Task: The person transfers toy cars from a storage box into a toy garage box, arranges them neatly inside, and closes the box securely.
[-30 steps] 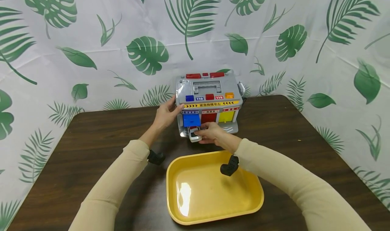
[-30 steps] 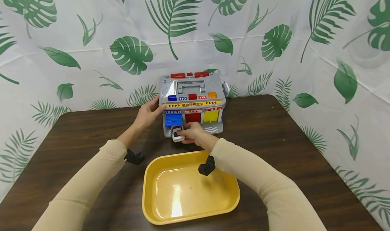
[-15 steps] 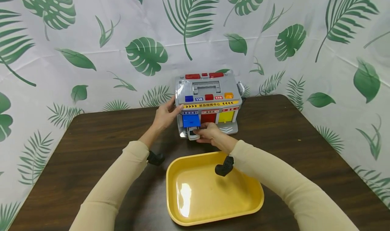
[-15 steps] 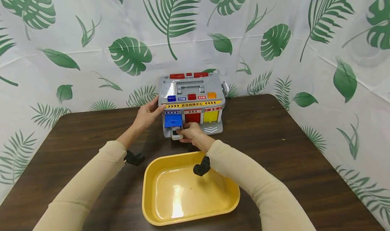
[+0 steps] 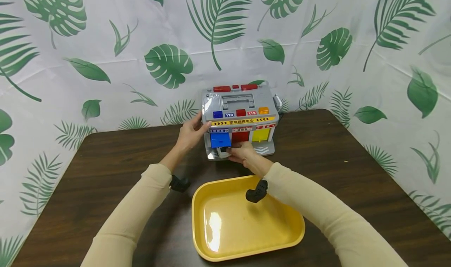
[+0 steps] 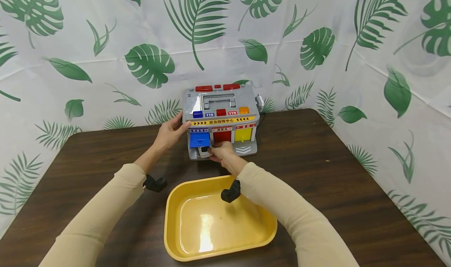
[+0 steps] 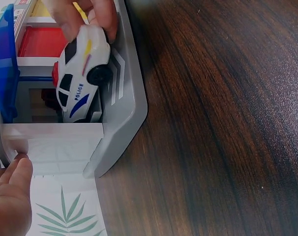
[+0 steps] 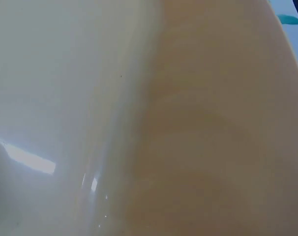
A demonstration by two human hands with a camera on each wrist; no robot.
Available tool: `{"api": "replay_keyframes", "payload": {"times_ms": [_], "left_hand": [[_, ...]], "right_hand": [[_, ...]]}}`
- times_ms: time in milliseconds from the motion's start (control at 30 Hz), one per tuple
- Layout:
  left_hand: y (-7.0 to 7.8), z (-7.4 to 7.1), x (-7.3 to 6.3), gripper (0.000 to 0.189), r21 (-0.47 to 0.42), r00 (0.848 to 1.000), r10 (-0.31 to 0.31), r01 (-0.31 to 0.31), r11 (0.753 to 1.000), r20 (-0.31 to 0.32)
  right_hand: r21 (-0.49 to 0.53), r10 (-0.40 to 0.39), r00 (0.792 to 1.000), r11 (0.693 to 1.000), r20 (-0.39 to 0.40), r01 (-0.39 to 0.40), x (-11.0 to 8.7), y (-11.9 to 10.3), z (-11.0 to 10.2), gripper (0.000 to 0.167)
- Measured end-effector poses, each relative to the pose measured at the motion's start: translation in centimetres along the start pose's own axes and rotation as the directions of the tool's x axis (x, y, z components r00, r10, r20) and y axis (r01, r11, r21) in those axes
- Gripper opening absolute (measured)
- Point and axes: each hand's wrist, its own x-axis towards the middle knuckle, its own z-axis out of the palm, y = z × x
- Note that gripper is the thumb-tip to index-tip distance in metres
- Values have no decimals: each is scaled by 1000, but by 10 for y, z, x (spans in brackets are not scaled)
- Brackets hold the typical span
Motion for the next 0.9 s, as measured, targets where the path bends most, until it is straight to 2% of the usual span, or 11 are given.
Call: {"api": "replay_keyframes", "payload": {"times_ms": [433,667,800,900], "left_hand": [[0,-1,-1,71,2,1000,21,-21,1000,1],[-2,-1,0,72,8,1000,23,-23,1000,3],[-3,-1,0,72,7,1000,23,-23,1000,1],[-2,-2,0,72,3,1000,22,-22,1000,1]], "right_hand": [[33,-1,998,999,-55,3,4,0,6,36],[60,20,997,998,-74,-15,6,1,11,21],[88,7,997,996,-79,0,8,2,12,16],[110,-23,997,993,-76,31,9,3,12,20]]}}
